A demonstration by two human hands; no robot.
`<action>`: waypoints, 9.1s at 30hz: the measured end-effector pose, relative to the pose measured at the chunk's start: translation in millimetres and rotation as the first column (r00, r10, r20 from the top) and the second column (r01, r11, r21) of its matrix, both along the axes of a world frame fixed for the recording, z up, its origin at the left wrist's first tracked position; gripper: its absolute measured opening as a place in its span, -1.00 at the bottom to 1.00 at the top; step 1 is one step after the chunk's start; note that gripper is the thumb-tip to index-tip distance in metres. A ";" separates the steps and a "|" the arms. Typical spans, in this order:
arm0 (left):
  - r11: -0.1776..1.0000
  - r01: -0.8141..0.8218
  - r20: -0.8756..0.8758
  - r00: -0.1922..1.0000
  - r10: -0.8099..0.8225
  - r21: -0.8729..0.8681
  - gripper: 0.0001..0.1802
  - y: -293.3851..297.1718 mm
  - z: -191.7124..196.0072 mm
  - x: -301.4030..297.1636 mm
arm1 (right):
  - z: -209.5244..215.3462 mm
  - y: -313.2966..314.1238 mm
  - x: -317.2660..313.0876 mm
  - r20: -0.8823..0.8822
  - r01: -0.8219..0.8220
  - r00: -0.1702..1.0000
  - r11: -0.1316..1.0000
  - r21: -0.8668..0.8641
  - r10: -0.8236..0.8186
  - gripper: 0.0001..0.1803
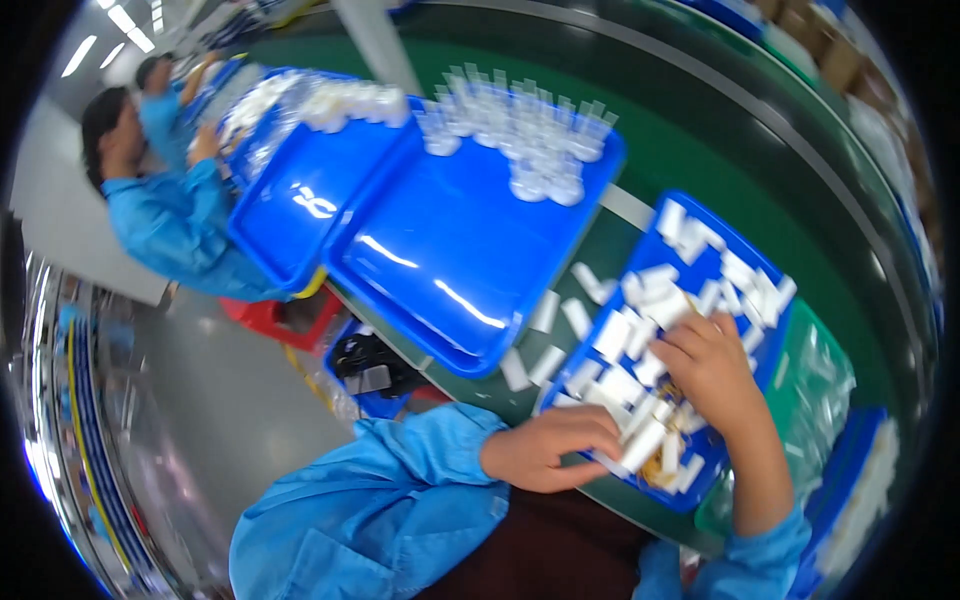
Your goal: The person assembles small white plastic components by hand, securing them in groups using rubber bands.
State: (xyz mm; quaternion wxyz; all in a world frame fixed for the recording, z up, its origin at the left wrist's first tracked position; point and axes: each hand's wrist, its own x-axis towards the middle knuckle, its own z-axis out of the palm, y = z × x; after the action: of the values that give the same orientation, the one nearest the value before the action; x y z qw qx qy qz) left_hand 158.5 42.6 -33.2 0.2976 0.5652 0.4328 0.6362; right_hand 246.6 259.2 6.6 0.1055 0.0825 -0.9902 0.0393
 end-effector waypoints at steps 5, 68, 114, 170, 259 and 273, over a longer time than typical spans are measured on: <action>0.999 0.011 0.011 1.000 -0.011 -0.034 -0.78 -5.4 5.7 1.1 | 22.0 -14.3 21.1 -0.009 0.100 0.995 0.992 -0.076 -0.101 -0.71; 0.996 0.086 -0.322 0.943 -0.090 -0.027 -0.60 17.6 9.8 25.2 | 22.4 -56.4 101.4 0.175 0.169 0.766 -0.068 -0.983 -0.619 -0.82; 0.961 -0.260 -0.032 0.964 0.264 0.099 -0.66 -1.1 -1.8 4.4 | -6.8 -39.1 -7.4 0.340 0.623 0.762 0.767 -0.152 -0.551 -0.66; 0.995 -0.075 -0.378 0.924 0.046 -0.062 -0.83 15.1 11.7 16.0 | 24.0 -44.6 66.6 0.095 0.374 0.802 0.372 -0.850 -0.589 -0.79; 0.968 -0.252 -0.578 0.788 0.212 0.010 -0.72 1.0 10.2 6.2 | 28.4 -23.8 19.8 0.374 0.460 0.828 0.124 -0.879 -0.418 -0.84; 0.962 -0.271 -0.625 0.753 0.203 -0.014 -0.72 4.0 9.7 11.7 | 34.8 -40.8 39.4 0.307 0.464 0.838 0.292 -0.836 -0.452 -0.87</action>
State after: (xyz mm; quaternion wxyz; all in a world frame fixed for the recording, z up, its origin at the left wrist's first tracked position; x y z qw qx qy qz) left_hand 170.2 46.6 -23.5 0.0852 0.6663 0.6069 0.4249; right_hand 286.1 218.4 41.4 0.1335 -0.2711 -0.7995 0.5191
